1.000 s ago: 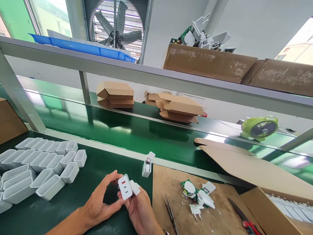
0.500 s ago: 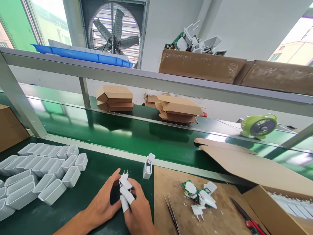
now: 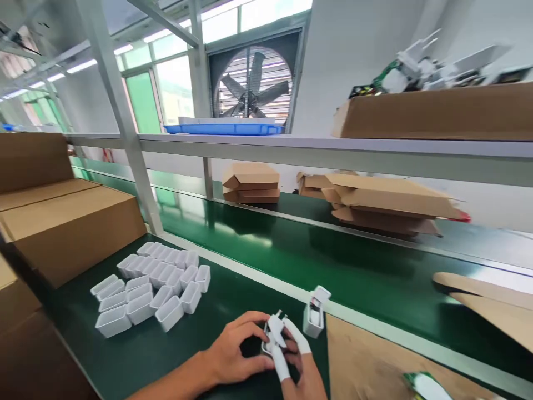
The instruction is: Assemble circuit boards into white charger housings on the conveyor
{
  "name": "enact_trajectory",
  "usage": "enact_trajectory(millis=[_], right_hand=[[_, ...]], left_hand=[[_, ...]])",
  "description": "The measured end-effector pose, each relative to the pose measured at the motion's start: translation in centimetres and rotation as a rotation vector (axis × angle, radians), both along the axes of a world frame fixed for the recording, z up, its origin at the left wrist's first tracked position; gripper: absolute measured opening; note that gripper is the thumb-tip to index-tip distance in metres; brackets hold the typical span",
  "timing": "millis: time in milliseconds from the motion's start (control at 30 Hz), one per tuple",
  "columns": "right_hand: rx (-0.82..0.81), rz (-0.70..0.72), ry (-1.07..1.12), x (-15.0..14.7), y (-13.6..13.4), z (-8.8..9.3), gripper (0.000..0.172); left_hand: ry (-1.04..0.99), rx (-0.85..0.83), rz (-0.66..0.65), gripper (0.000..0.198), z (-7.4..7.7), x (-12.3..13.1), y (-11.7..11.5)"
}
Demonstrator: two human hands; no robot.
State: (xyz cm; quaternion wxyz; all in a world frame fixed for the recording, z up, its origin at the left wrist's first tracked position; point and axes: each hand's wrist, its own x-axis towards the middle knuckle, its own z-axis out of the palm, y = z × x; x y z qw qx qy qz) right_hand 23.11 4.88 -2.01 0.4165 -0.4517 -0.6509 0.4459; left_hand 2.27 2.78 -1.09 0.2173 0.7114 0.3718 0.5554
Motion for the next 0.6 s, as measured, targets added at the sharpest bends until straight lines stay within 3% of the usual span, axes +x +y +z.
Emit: enact_trajectory(millis=[133, 233, 333, 433, 467, 567, 600], right_hand=[[0.013, -0.041, -0.037, -1.2, -1.8, 0.9, 0.055], [0.013, -0.047, -0.028, -1.7, -2.4, 0.4, 0.055], [-0.002, -0.029, 0.024, -1.9, -2.8, -0.5, 0.059], [0.015, -0.009, 0.003, -1.7, -3.1, -0.7, 0.061], [0.033, -0.006, -0.045, -1.2, -3.1, -0.2, 0.061], [0.185, -0.059, -0.318, 1.7, -2.5, 2.7, 0.057], [0.256, -0.099, -0.454, 3.3, -2.1, 3.9, 0.053]], left_hand=[[-0.093, -0.097, -0.071, 0.034, -0.2, 0.1, -1.0], [-0.047, -0.167, -0.106, 0.036, 0.3, 0.1, -1.2], [0.043, -0.309, -0.043, 0.022, 1.4, 0.4, -1.0], [0.01, -0.497, -0.023, 0.033, 1.8, 0.7, -0.5], [-0.011, -0.542, -0.058, 0.042, 1.7, 0.7, -0.4], [-0.017, -0.648, -0.189, 0.101, 0.7, 0.3, 0.1], [-0.002, -0.671, -0.208, 0.108, 0.4, 0.2, 0.4]])
